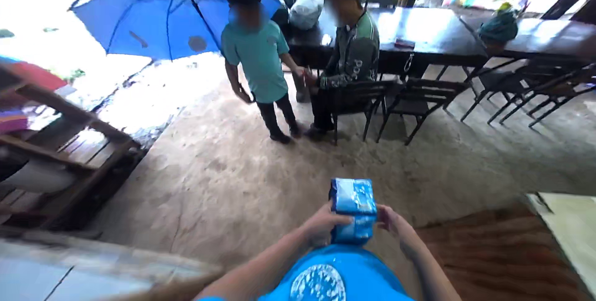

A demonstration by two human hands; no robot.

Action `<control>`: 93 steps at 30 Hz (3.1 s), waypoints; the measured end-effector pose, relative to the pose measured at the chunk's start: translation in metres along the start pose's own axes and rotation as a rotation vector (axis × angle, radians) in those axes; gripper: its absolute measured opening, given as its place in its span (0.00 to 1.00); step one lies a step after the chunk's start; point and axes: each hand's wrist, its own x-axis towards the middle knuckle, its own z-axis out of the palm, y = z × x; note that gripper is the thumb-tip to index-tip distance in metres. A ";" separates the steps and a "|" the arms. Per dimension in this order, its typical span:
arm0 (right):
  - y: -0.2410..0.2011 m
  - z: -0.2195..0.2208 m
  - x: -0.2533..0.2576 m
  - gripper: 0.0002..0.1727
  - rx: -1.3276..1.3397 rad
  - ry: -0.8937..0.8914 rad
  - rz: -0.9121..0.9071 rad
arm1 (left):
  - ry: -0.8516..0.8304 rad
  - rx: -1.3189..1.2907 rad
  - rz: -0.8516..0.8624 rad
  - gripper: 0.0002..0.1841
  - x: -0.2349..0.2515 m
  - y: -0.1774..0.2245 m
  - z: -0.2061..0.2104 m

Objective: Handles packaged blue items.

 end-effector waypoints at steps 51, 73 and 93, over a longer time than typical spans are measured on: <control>-0.226 -0.067 0.885 0.25 0.232 -0.575 0.260 | 0.530 -0.478 0.048 0.14 0.576 0.375 -0.389; -0.215 -0.037 0.896 0.16 0.234 -0.480 0.345 | 0.608 -0.687 0.041 0.11 0.573 0.363 -0.402; -0.217 -0.010 0.911 0.12 0.175 -0.271 0.391 | 0.726 -0.703 0.139 0.13 0.590 0.351 -0.400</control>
